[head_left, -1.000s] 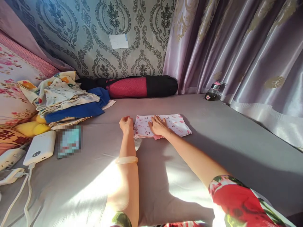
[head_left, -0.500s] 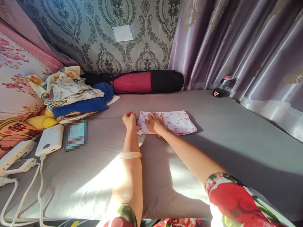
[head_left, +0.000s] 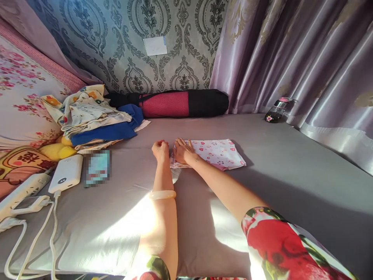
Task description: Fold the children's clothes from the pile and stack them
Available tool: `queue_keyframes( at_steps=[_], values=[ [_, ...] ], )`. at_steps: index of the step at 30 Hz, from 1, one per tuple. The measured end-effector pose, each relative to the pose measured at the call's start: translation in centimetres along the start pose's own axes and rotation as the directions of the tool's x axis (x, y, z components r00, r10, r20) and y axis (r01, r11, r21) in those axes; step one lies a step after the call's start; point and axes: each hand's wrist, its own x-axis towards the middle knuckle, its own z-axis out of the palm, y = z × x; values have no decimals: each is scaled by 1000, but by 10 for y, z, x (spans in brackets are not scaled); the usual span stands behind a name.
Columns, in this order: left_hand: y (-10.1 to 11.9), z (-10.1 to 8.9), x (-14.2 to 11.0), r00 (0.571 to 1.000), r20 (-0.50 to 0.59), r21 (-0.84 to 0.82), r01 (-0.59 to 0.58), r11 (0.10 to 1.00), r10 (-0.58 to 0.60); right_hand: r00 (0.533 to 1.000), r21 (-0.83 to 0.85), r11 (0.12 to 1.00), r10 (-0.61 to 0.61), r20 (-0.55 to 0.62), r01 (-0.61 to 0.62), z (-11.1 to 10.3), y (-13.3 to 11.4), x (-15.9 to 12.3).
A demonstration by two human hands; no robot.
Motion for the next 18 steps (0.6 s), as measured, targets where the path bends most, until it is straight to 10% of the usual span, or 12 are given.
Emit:
queue_keyframes(
  at_steps=[18],
  values=[
    [12,-4,1,989,5,-154,146,977,-147,990,-16,999,-47,-134,45,14,-10,-32]
  ],
)
